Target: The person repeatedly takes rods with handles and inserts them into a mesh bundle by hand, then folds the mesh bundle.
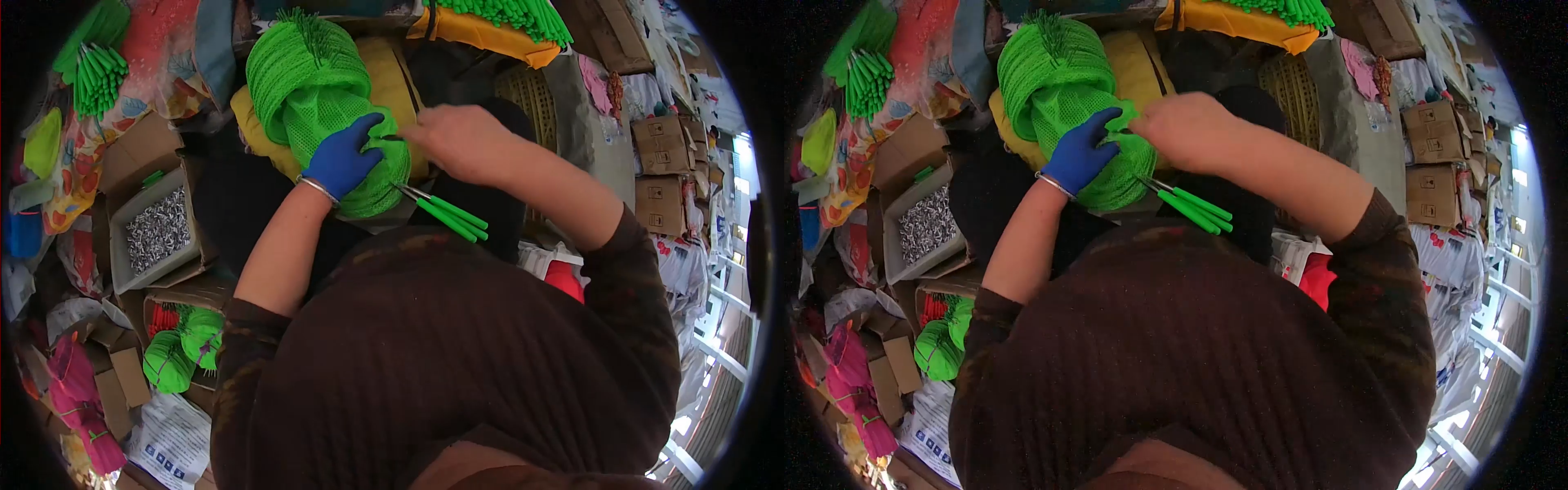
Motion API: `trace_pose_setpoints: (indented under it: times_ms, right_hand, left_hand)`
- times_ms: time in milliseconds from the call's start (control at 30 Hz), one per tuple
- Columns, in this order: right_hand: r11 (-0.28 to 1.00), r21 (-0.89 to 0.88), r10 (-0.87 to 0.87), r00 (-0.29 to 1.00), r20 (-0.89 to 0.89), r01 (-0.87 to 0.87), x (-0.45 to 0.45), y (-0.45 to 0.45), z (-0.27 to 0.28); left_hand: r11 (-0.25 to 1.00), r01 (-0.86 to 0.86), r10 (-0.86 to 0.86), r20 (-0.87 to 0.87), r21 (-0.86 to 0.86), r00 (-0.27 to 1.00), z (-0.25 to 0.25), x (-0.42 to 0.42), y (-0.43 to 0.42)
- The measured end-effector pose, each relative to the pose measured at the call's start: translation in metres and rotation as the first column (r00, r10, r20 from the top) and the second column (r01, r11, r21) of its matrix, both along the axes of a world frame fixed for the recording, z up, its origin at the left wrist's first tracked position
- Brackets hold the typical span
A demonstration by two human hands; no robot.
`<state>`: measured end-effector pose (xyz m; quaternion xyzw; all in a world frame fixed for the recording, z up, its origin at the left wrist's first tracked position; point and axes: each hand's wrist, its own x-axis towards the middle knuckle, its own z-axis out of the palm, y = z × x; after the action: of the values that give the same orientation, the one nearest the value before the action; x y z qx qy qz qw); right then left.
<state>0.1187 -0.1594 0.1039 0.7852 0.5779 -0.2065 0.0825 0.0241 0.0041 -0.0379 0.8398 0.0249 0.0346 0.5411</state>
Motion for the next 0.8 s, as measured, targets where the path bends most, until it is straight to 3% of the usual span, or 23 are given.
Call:
trace_pose_setpoints:
  times_ms: [67,133,167,200,267,367,467,667,733,800]
  right_hand:
    - [0.989,-0.143,-0.068,0.968,-0.242,0.034,-0.011,-0.021,0.003]
    - [1.000,0.001,-0.026,0.937,-0.348,0.028,0.008,-0.034,-0.002]
    - [0.993,0.098,-0.029,0.932,-0.363,0.069,0.024,-0.032,-0.001]
    - [0.968,0.173,-0.115,0.936,-0.334,0.180,0.048,-0.027,0.004]
    - [0.881,0.303,-0.302,0.926,-0.227,0.362,0.107,-0.013,-0.002]
    - [0.790,0.539,-0.455,0.870,0.192,0.294,0.212,-0.009,-0.044]
    - [0.793,0.528,-0.523,0.786,0.330,0.305,0.245,0.010,-0.052]
    - [0.669,0.538,-0.496,0.847,-0.189,0.512,0.287,0.043,-0.083]
    - [0.627,0.502,-0.467,0.804,-0.369,0.595,0.313,0.037,-0.097]
    - [0.580,0.451,-0.432,0.725,-0.536,0.679,0.321,0.019,-0.107]
  left_hand:
    - [1.000,-0.017,0.018,0.056,-0.017,0.998,0.009,-0.002,0.014]
    - [0.882,-0.370,0.232,0.416,0.292,0.879,0.030,0.000,0.031]
    - [0.833,-0.458,0.316,0.412,0.312,0.855,0.037,0.002,0.038]
    - [0.775,-0.536,0.398,0.399,0.336,0.826,0.039,0.003,0.043]
    - [0.783,-0.541,0.426,0.369,0.307,0.826,0.036,0.007,0.042]
    - [0.741,-0.508,0.391,0.334,0.439,0.858,0.041,0.007,0.039]
    - [0.716,-0.501,0.396,0.307,0.487,0.865,0.041,0.007,0.039]
    - [0.733,-0.509,0.387,0.339,0.452,0.858,0.042,0.009,0.040]
    - [0.869,-0.423,0.360,0.257,0.257,0.897,0.043,0.013,0.036]
    - [0.909,-0.368,0.329,0.207,0.195,0.922,0.035,0.013,0.032]
